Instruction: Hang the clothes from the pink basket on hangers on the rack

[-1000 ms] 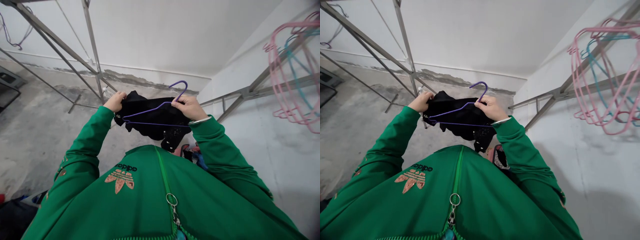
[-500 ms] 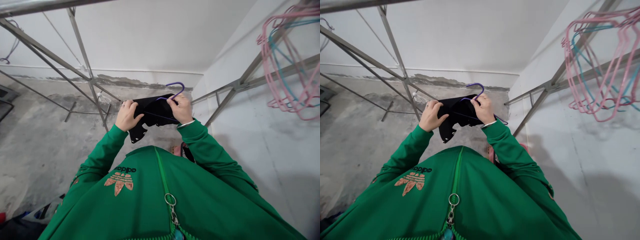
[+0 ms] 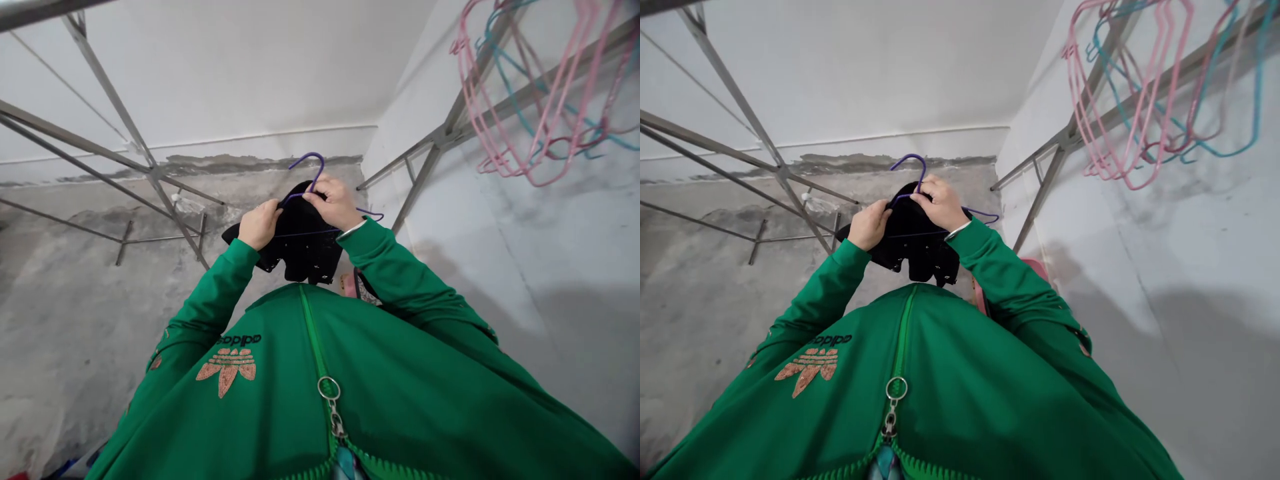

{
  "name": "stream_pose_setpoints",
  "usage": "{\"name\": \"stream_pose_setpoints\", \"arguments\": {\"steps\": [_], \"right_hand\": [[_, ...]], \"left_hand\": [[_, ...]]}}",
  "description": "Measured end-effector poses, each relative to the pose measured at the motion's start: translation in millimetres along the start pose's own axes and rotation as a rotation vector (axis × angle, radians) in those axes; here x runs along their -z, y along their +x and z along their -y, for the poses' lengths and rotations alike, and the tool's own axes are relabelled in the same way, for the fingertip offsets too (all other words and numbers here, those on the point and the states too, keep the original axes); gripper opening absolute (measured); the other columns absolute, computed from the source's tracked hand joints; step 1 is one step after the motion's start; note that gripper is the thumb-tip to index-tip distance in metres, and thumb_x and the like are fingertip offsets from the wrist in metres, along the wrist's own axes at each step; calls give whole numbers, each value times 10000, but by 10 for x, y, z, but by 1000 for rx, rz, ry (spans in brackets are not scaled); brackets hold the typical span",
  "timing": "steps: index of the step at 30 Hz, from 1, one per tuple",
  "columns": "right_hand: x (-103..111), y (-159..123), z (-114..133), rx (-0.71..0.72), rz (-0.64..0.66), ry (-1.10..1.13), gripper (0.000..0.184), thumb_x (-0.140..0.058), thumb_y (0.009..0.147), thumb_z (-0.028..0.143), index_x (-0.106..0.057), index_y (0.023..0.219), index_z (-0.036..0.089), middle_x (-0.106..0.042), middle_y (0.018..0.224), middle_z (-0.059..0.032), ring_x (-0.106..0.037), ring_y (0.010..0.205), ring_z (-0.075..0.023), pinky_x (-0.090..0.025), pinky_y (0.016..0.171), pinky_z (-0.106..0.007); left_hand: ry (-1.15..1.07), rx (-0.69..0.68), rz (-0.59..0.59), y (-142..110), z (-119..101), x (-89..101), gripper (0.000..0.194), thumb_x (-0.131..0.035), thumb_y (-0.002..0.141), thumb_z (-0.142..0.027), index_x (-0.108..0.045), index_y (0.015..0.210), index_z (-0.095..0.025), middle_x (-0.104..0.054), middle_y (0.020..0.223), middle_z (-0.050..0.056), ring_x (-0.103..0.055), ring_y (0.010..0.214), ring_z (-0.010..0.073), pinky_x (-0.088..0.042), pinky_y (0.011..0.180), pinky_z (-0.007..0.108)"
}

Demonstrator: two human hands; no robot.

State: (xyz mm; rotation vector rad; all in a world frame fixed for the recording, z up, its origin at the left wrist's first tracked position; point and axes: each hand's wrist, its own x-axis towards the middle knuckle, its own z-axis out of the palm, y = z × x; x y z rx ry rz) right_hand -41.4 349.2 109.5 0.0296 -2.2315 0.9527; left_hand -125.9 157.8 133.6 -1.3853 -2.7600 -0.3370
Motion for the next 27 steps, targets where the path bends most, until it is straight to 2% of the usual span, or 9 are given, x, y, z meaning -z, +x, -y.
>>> {"name": "stream_pose_setpoints", "arguments": {"steps": [5,9,11,13,15,17,20,22,27], "right_hand": [[213,24,-42,67,48,-20,288,-553,863,479,-647,915,211,-622,1051,-83,-582,1017,-228,-478,943,-451],[466,-224,-57,-55,-332,-93,386,-459,894,539,-583,1085,227,-557,1118,-96,-509,1141,-271,-422,990,-526],[487,-523,-91,-182,-534,-120,382,-376,930,518,-568,1048,211,-559,992,-94,-544,1040,-261,-453,921,-506],[391,-888,-140,-304,-598,-147,358,-366,933,500,-568,954,205,-557,864,-84,-565,894,-233,-479,829,-444],[186,-1225,-190,-393,-442,-123,319,-409,912,487,-565,864,213,-569,771,-73,-559,771,-206,-485,743,-385],[-95,-1436,-229,-430,-148,-32,295,-436,889,463,-571,831,207,-603,755,-72,-567,726,-198,-487,704,-360],[-560,-1420,-255,-458,163,92,263,-427,879,390,-586,899,182,-652,862,-95,-599,790,-210,-497,736,-360],[-835,-1230,-248,-457,204,131,242,-419,882,336,-576,968,174,-649,949,-113,-599,857,-215,-501,775,-365],[-1249,-723,-205,-435,74,25,288,-486,857,281,-518,1107,142,-557,1149,-167,-522,1081,-253,-456,960,-416]], "left_hand": [[-8,62,-97,101,3,165,303,-373,954,-341,-590,1091,-178,-696,979,102,-655,911,234,-449,741,295],[-64,101,-196,168,107,377,275,-409,945,-356,-619,972,-181,-680,819,72,-641,817,212,-426,720,289],[-92,93,-214,162,149,478,266,-420,941,-349,-620,934,-174,-659,772,62,-627,785,199,-423,720,293],[-119,72,-238,133,170,567,267,-417,939,-349,-619,915,-175,-639,745,50,-614,759,185,-425,719,292],[-134,39,-259,97,169,645,271,-412,933,-355,-621,901,-185,-624,729,39,-606,741,176,-430,711,288],[-130,4,-264,67,146,715,275,-407,926,-358,-624,892,-193,-622,734,36,-601,738,174,-435,702,285],[-117,-52,-255,45,77,800,273,-403,922,-362,-626,893,-206,-626,749,28,-594,742,163,-440,700,269],[-119,-91,-242,36,12,836,267,-403,924,-362,-622,898,-212,-625,753,18,-589,738,151,-441,704,253],[-105,-155,-198,-41,-174,874,282,-396,929,-359,-620,919,-188,-639,790,31,-588,727,149,-444,689,249]]}}
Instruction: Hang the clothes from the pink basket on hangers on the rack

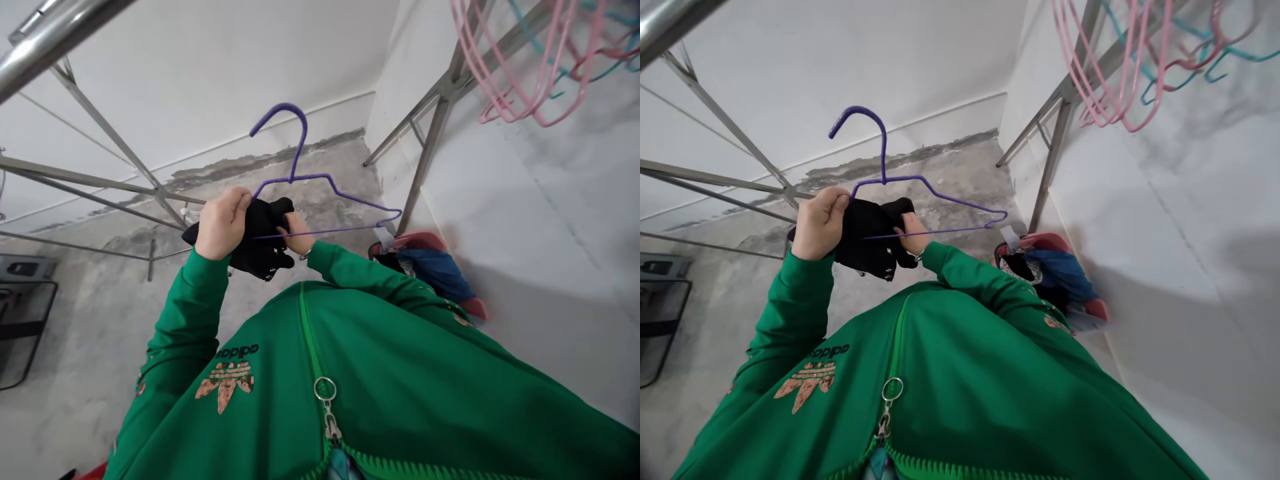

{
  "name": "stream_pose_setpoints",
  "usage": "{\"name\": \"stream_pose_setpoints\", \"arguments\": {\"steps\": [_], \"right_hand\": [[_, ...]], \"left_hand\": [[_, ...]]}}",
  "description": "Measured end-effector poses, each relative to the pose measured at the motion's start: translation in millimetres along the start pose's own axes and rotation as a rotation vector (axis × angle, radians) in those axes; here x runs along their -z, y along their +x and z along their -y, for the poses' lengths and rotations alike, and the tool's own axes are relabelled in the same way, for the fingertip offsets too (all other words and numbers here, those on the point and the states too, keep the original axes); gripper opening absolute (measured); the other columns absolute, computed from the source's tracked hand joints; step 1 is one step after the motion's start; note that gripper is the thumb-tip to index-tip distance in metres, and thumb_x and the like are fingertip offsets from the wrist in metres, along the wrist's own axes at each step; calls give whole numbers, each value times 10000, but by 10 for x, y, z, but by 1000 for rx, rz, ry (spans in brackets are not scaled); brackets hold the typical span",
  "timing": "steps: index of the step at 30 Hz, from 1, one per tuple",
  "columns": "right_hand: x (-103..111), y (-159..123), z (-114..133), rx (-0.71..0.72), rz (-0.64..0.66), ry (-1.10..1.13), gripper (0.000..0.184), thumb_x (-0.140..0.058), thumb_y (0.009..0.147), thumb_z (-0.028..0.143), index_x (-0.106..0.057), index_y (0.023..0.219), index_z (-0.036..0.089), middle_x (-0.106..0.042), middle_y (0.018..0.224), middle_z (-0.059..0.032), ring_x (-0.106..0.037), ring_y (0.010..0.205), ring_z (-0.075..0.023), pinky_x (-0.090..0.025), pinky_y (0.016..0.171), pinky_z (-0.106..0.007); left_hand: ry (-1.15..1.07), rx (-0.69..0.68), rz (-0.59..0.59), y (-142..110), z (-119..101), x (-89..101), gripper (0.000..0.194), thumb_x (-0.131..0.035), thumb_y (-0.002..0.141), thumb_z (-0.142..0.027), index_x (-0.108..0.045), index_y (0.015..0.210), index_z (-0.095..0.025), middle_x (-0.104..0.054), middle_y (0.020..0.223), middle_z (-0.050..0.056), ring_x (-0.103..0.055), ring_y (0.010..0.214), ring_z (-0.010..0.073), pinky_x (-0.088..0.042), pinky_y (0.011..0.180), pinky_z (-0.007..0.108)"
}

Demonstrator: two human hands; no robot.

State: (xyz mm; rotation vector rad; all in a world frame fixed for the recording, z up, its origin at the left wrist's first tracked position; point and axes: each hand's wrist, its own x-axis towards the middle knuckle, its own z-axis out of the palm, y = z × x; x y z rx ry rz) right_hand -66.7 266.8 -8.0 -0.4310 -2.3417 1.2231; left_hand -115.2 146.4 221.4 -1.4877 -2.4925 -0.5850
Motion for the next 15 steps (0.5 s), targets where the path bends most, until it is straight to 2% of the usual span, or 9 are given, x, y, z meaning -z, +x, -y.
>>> {"name": "stream_pose_setpoints", "arguments": {"steps": [3,6,8,11,15], "right_hand": [[-21,88,-45,-66,39,-106,339,-511,830,237,-503,1149,124,-520,1201,-179,-498,1119,-280,-467,943,-428],[157,112,-294,-72,82,-163,358,-428,793,88,-518,1136,136,-536,1192,-156,-523,1086,-254,-463,943,-408],[390,151,-518,-63,34,-165,368,-383,775,36,-529,1095,143,-554,1158,-142,-525,1074,-229,-445,968,-395],[861,261,-804,-1,3,-172,344,-396,762,17,-523,1058,136,-546,1143,-137,-509,1043,-189,-430,971,-346],[1516,406,-897,106,69,-212,352,-443,765,21,-513,1087,145,-540,1149,-103,-492,986,-131,-411,942,-267]], "left_hand": [[-17,-8,25,-75,-54,34,303,-392,932,-361,-630,929,-174,-643,785,33,-589,724,148,-451,684,246],[-45,19,61,-157,20,84,327,-387,933,-360,-650,959,-167,-661,817,33,-603,753,151,-467,714,247],[-84,18,109,-208,144,99,347,-393,929,-369,-662,1019,-169,-680,883,42,-623,819,166,-478,762,256],[-121,-16,206,-281,375,58,383,-411,917,-395,-665,1111,-184,-686,952,59,-636,903,197,-482,819,281],[17,-13,246,-335,558,-80,396,-435,890,-408,-675,1135,-210,-662,867,76,-628,847,227,-478,761,310]]}}
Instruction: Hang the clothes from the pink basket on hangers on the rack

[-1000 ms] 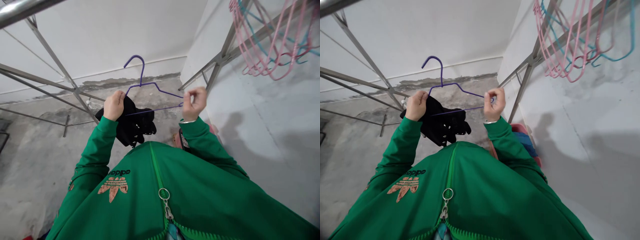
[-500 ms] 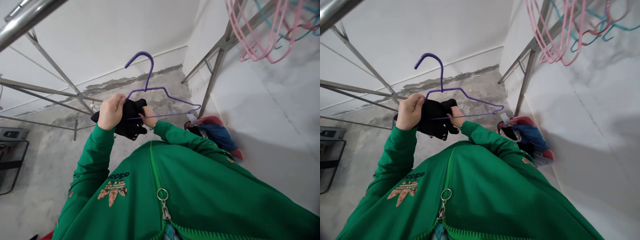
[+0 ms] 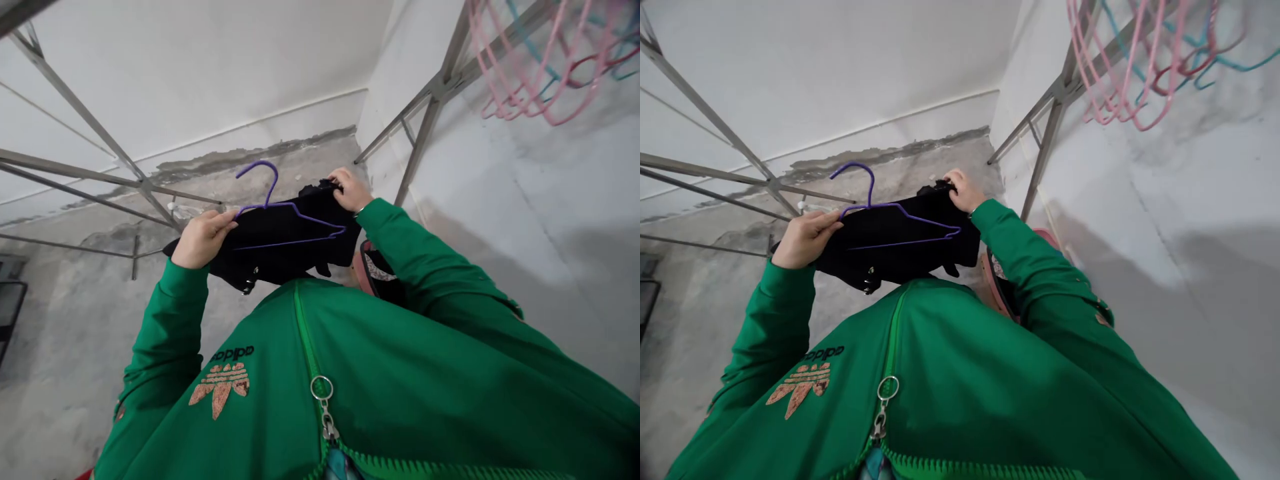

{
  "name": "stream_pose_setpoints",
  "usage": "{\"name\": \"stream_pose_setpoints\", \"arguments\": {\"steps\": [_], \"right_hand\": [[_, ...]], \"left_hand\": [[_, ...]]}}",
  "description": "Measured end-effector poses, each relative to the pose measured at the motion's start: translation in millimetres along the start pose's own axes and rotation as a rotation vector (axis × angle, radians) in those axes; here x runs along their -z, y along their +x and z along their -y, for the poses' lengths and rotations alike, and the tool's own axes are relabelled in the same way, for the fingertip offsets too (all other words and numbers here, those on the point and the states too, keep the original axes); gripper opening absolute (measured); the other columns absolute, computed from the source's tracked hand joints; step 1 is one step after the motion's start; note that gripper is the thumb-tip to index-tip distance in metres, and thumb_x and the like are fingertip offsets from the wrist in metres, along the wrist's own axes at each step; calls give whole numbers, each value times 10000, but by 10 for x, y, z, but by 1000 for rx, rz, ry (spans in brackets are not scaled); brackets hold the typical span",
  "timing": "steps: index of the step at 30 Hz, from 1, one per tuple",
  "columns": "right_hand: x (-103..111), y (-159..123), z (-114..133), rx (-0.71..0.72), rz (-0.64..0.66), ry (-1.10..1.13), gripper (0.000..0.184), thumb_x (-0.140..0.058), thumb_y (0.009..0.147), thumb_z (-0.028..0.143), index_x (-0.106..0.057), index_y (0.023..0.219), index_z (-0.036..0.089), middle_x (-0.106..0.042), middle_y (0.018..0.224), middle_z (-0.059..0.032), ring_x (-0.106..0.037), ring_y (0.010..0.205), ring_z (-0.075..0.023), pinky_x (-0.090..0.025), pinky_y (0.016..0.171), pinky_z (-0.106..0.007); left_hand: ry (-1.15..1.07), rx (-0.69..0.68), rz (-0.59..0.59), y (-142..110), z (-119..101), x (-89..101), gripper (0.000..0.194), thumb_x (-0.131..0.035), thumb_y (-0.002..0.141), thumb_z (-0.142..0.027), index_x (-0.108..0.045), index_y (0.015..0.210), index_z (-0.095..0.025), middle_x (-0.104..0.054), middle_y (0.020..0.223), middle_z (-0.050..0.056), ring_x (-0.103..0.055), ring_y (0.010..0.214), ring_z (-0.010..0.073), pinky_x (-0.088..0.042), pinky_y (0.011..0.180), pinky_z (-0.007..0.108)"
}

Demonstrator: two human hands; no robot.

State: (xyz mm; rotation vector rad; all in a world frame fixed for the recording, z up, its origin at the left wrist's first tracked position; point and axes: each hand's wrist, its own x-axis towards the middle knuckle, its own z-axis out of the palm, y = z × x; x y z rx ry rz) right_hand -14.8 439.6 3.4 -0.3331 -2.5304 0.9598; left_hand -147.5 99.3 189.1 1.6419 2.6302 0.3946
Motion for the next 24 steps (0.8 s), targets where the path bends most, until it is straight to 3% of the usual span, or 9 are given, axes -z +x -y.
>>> {"name": "stream_pose_setpoints", "arguments": {"steps": [4,7,11,14,18,20,22,24], "right_hand": [[451,22,76,11,39,-148,311,-546,809,121,-519,1106,208,-602,1101,-60,-480,1042,-193,-405,952,-366],[578,-14,198,-31,47,-274,339,-549,786,119,-521,1109,222,-620,1122,-68,-497,1069,-255,-452,864,-426],[526,-127,401,-37,102,-345,355,-544,768,151,-539,1112,236,-629,1127,-77,-526,1018,-254,-475,811,-425],[372,-256,640,-67,171,-407,332,-526,772,147,-558,1102,168,-627,1132,-120,-547,1019,-264,-476,800,-407],[92,-449,998,-61,340,-453,260,-492,799,126,-596,1035,92,-646,1053,-175,-597,985,-279,-471,768,-362],[11,-532,1116,-6,463,-422,282,-542,822,201,-598,1065,71,-644,1063,-193,-602,995,-284,-475,776,-352],[33,-588,1169,62,530,-362,373,-596,829,312,-594,1120,79,-638,1114,-189,-598,1020,-289,-480,798,-356],[163,-601,1159,95,437,-288,358,-562,864,355,-605,1132,123,-649,1121,-153,-602,1022,-274,-481,823,-367]], "left_hand": [[201,133,-95,60,-55,-109,369,-422,903,-371,-659,1159,-251,-617,833,90,-602,831,252,-444,710,336],[246,209,-192,140,-111,-164,366,-393,919,-363,-651,1153,-252,-580,835,109,-580,854,273,-420,714,362],[210,239,-293,232,-62,-234,392,-355,934,-376,-628,1175,-232,-547,855,122,-552,881,288,-404,764,410],[196,251,-357,271,10,-274,401,-355,935,-393,-636,1173,-234,-541,841,115,-544,850,274,-410,769,425],[181,215,-473,300,76,-315,381,-398,919,-394,-665,1148,-249,-553,795,90,-544,779,231,-429,720,377],[151,184,-490,296,103,-331,371,-415,913,-393,-668,1146,-255,-552,772,77,-549,767,217,-433,714,352],[129,168,-466,274,135,-338,366,-424,910,-393,-666,1149,-257,-552,766,74,-557,767,213,-433,721,342],[107,168,-442,239,172,-331,361,-436,906,-393,-667,1146,-256,-552,777,76,-563,778,214,-432,739,344]]}}
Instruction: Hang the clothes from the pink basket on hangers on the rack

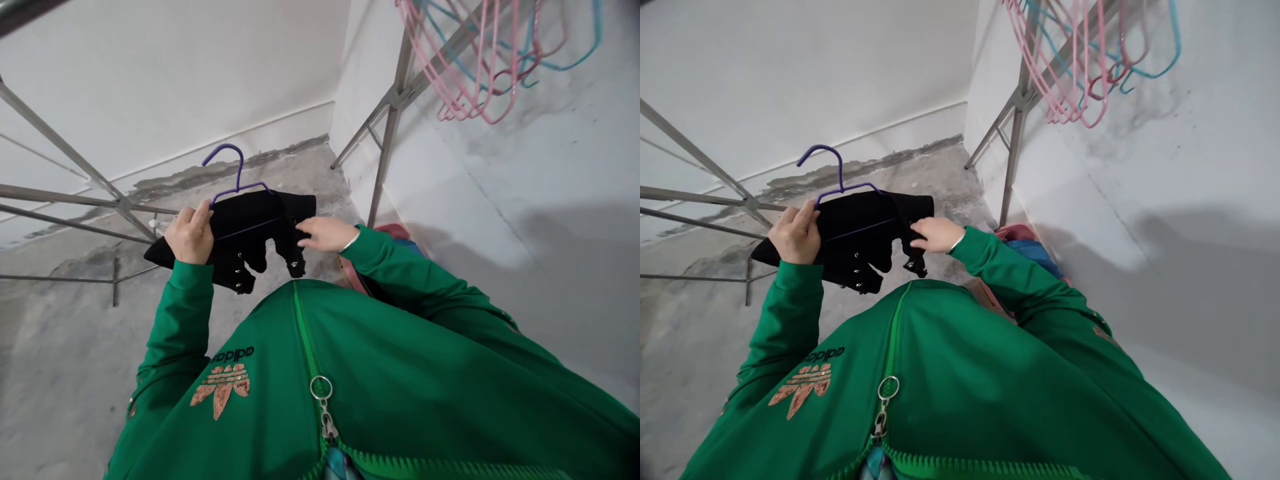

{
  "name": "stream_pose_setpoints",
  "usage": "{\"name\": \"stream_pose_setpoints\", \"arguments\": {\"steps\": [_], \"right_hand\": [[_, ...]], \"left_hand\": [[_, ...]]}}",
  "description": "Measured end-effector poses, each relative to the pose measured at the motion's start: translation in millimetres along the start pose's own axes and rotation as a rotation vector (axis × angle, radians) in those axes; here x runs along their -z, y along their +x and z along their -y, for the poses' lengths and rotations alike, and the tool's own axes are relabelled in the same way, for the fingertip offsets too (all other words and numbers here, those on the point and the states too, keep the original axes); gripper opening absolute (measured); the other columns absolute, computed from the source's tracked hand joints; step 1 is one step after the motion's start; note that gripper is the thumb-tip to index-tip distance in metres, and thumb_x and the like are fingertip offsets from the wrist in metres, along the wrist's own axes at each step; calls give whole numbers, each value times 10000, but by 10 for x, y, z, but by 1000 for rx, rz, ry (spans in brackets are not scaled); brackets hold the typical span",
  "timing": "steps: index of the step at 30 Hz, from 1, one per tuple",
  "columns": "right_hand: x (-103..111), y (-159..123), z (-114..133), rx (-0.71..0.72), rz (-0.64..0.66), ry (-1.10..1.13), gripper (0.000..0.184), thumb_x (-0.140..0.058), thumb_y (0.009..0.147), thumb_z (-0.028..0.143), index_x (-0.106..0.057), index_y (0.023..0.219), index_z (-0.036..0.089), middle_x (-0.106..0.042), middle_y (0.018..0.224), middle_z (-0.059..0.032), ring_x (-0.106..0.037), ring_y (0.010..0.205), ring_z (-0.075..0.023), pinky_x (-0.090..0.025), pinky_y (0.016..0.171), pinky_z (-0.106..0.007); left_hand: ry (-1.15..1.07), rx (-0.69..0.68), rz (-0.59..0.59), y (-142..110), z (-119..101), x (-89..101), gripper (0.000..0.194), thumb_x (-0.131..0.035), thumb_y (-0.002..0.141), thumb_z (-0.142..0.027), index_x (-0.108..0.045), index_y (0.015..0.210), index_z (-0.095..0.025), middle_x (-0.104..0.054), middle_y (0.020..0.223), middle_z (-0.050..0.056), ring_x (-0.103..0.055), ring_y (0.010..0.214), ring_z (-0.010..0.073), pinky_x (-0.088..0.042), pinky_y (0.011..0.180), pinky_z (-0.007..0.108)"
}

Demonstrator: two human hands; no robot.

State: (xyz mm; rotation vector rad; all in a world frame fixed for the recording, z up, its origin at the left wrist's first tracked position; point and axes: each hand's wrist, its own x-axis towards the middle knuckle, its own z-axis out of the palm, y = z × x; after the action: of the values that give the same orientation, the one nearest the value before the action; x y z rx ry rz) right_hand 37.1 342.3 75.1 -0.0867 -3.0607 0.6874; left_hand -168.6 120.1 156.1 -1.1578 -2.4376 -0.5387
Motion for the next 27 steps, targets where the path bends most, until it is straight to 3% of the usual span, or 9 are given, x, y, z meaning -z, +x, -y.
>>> {"name": "stream_pose_setpoints", "arguments": {"steps": [3,5,8,11,16,19,23,25,27], "right_hand": [[247,-41,-179,-49,-351,57,294,-466,919,315,-614,1123,164,-662,1084,-113,-601,1007,-248,-466,876,-394],[376,10,-322,-33,-489,42,327,-505,900,337,-590,1167,170,-639,1151,-115,-567,1073,-263,-437,937,-430],[412,162,-481,82,-417,40,362,-533,880,352,-570,1203,192,-627,1189,-97,-542,1112,-257,-418,967,-433],[315,273,-498,179,-278,98,282,-429,920,312,-621,1090,193,-665,1038,-73,-596,965,-200,-470,868,-352],[249,194,-319,93,-515,43,330,-355,944,337,-645,956,181,-658,891,-88,-612,849,-207,-488,772,-346],[315,106,-259,38,-609,0,324,-366,944,363,-648,936,206,-651,854,-78,-612,834,-213,-488,752,-349],[398,50,-263,35,-665,-37,337,-372,944,384,-653,903,205,-630,776,-68,-609,776,-212,-480,695,-337],[424,38,-271,46,-681,-47,342,-376,944,386,-656,887,197,-618,743,-68,-603,742,-209,-473,668,-332],[438,33,-270,50,-687,-58,340,-383,942,381,-657,869,193,-605,708,-67,-593,708,-206,-464,644,-328]], "left_hand": [[-51,23,-6,-30,56,38,354,-451,898,-403,-670,1135,-256,-538,783,74,-569,809,220,-430,775,351],[-89,34,-16,-44,66,58,354,-455,896,-414,-670,1131,-260,-525,774,70,-570,823,223,-429,791,353],[-132,21,-9,-58,29,78,354,-454,897,-424,-666,1132,-266,-529,788,71,-574,834,222,-431,801,353],[-148,-24,22,-62,-11,112,370,-446,899,-438,-663,1135,-252,-557,820,75,-586,838,220,-442,802,346],[-163,-72,93,-17,201,219,572,-495,848,-534,-521,1322,-215,-621,1001,112,-584,949,246,-463,882,365],[-149,5,145,-31,555,204,697,-556,785,-568,-458,1371,-203,-623,1102,134,-566,1037,266,-451,945,388],[-290,179,295,-160,1020,75,655,-580,759,-491,-489,1317,-159,-620,1152,121,-579,1052,240,-465,951,387],[-364,246,335,-226,1108,34,618,-590,750,-427,-489,1292,-148,-592,1195,126,-582,1043,222,-491,908,367],[-326,271,244,-268,1044,33,621,-622,729,-389,-476,1280,-142,-538,1243,156,-568,1067,233,-497,888,369]]}}
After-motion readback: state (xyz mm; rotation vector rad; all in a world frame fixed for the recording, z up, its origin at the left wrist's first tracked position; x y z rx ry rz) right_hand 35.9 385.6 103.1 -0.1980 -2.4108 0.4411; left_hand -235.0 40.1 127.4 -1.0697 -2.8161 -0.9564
